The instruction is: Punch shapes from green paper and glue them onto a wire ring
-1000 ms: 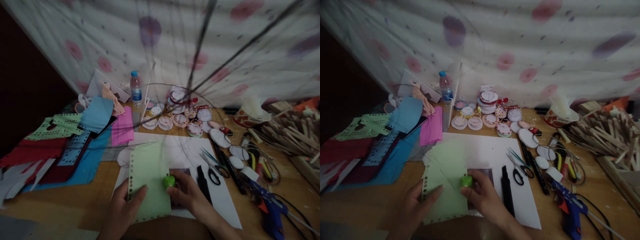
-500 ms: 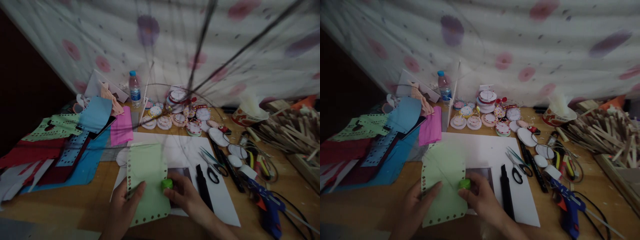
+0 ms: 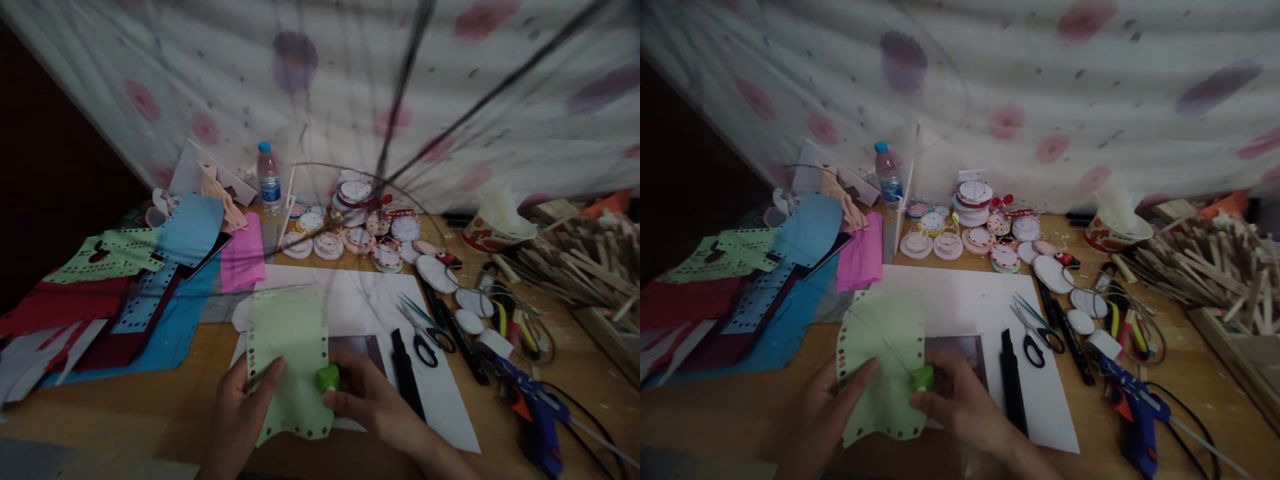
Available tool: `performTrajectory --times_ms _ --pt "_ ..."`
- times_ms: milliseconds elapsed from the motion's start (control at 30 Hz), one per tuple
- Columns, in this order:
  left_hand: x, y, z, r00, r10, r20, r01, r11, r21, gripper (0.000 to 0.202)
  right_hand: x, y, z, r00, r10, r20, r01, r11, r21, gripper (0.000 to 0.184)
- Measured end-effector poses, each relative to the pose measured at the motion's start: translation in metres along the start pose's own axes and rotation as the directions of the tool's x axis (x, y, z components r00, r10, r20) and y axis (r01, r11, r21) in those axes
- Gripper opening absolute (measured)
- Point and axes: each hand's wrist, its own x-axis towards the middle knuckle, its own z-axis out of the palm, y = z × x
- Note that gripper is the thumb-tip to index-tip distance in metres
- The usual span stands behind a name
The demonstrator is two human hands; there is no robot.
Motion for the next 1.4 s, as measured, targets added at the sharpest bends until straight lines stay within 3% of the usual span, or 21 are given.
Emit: performTrajectory --times_ms 233,700,767,867,967,1167,1300,1400 --pt "0.0 0.001 0.001 0.998 0.027 -0.059 -0.028 0.999 -0.023 0.034 -0.001 -0.002 0.003 1.0 -0.012 -0.014 0.011 0.995 -0.095 0.041" --pt "0.002 0.001 -0.002 0.996 -0.049 -0.075 0.043 0.996 -0.084 0.042 -0.001 -0.012 0.002 1.0 -0.03 0.001 0.03 0.967 -0.253 0.028" --pt "0.005 -0.003 -0.005 0.995 -0.047 -0.089 0.038 0.994 -0.102 0.042 -0.001 -0.01 -0.003 0.998 -0.061 -0.028 0.046 0.923 -0.383 0.025" --pt "0.007 -0.01 -0.009 0.994 -0.057 -0.098 0.043 0.99 -0.136 0.044 -0.001 -0.006 -0.009 0.973 -0.212 -0.093 0.104 0.76 -0.642 0.028" --pt "0.007 -0.012 -0.011 0.991 -0.071 -0.112 0.054 0.987 -0.15 0.044 -0.001 -0.005 -0.012 0.947 -0.313 -0.069 0.161 0.651 -0.742 0.031" --pt "-0.001 0.004 -0.012 0.982 -0.085 -0.167 0.065 0.99 -0.122 0.042 -0.005 -0.017 -0.016 0.982 -0.186 -0.039 0.128 0.798 -0.589 0.023" --pt "-0.001 0.009 -0.015 0.984 -0.061 -0.165 0.041 0.991 -0.124 0.042 -0.004 -0.017 -0.022 0.982 -0.187 -0.035 0.16 0.912 -0.377 0.025" --pt "0.002 0.006 -0.015 0.985 -0.075 -0.157 0.052 0.988 -0.146 0.044 -0.005 -0.013 -0.027 0.992 -0.118 -0.043 0.108 0.975 -0.192 0.027"
